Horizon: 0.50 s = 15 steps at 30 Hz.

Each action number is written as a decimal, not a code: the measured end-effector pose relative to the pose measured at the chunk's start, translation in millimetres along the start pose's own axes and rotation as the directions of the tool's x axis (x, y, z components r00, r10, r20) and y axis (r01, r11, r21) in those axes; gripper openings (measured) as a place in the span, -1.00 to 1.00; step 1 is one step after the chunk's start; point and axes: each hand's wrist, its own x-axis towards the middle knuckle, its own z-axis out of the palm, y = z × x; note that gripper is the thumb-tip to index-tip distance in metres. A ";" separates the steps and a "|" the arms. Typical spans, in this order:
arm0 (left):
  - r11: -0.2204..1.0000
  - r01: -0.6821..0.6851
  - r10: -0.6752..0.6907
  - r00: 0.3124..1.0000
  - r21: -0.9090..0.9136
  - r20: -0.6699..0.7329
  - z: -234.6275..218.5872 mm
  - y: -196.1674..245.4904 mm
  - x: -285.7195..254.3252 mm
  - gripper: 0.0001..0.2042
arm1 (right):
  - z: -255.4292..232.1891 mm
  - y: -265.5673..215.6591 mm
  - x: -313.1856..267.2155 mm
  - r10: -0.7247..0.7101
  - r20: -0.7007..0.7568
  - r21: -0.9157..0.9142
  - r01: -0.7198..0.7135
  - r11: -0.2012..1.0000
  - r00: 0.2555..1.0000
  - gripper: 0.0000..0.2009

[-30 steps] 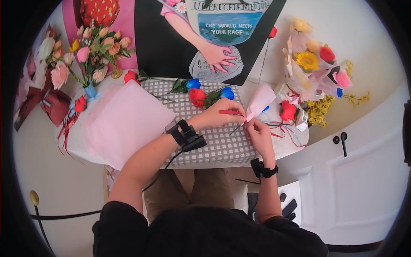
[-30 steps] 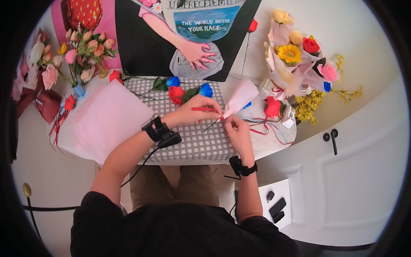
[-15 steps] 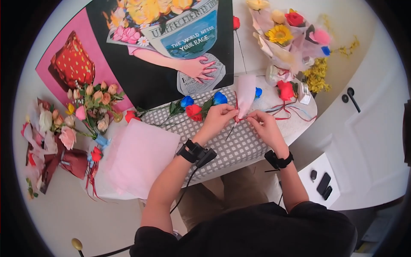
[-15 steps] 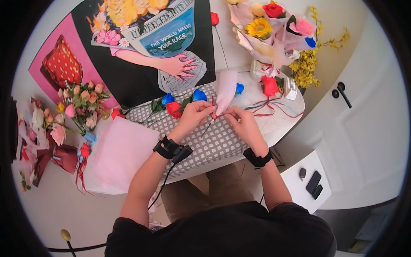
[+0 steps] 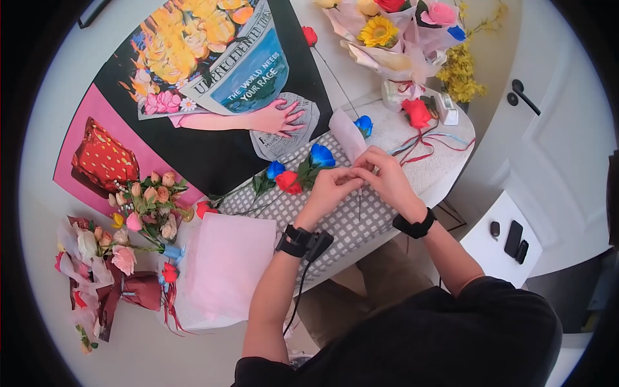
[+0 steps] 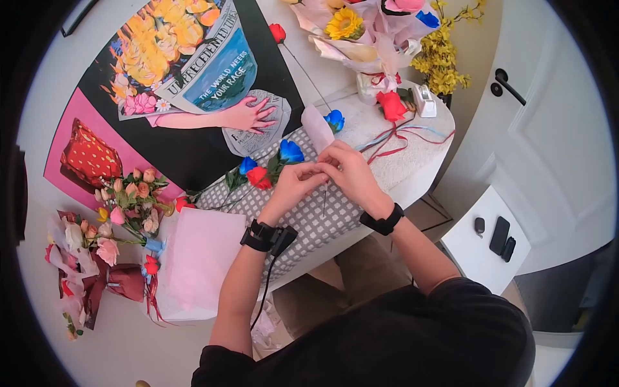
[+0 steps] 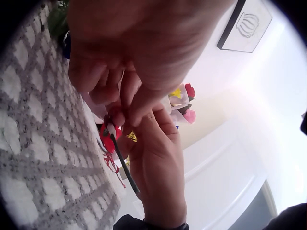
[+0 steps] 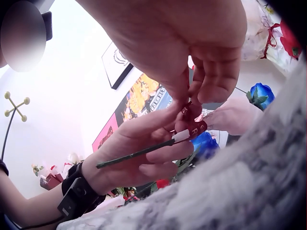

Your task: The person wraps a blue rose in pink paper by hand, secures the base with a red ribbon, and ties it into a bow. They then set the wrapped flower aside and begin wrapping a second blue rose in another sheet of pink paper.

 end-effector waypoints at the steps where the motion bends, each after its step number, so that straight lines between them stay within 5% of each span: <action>1: 1.000 0.002 -0.002 1.000 0.000 0.002 -1.5 -4.5 1.3 -0.83 | 0.1 -0.1 -0.6 -0.020 -0.002 0.016 0.020 1.000 1.000 -0.86; 5: 0.998 0.045 -0.043 0.998 0.041 -0.046 -6.3 -12.0 3.1 -0.83 | 5.4 5.8 -2.3 0.097 -0.140 0.120 -0.081 0.990 0.985 -0.84; 7: 0.998 0.060 -0.057 0.996 0.035 -0.072 -7.2 -7.3 1.6 -0.83 | 0.3 9.3 -9.0 0.119 -0.237 0.003 -0.122 0.993 0.964 -0.85; 15: 0.997 0.083 -0.083 0.995 0.007 -0.062 -6.9 -9.9 0.8 -0.81 | 12.6 24.2 -26.8 0.062 -0.126 0.151 -0.043 0.988 0.990 -0.87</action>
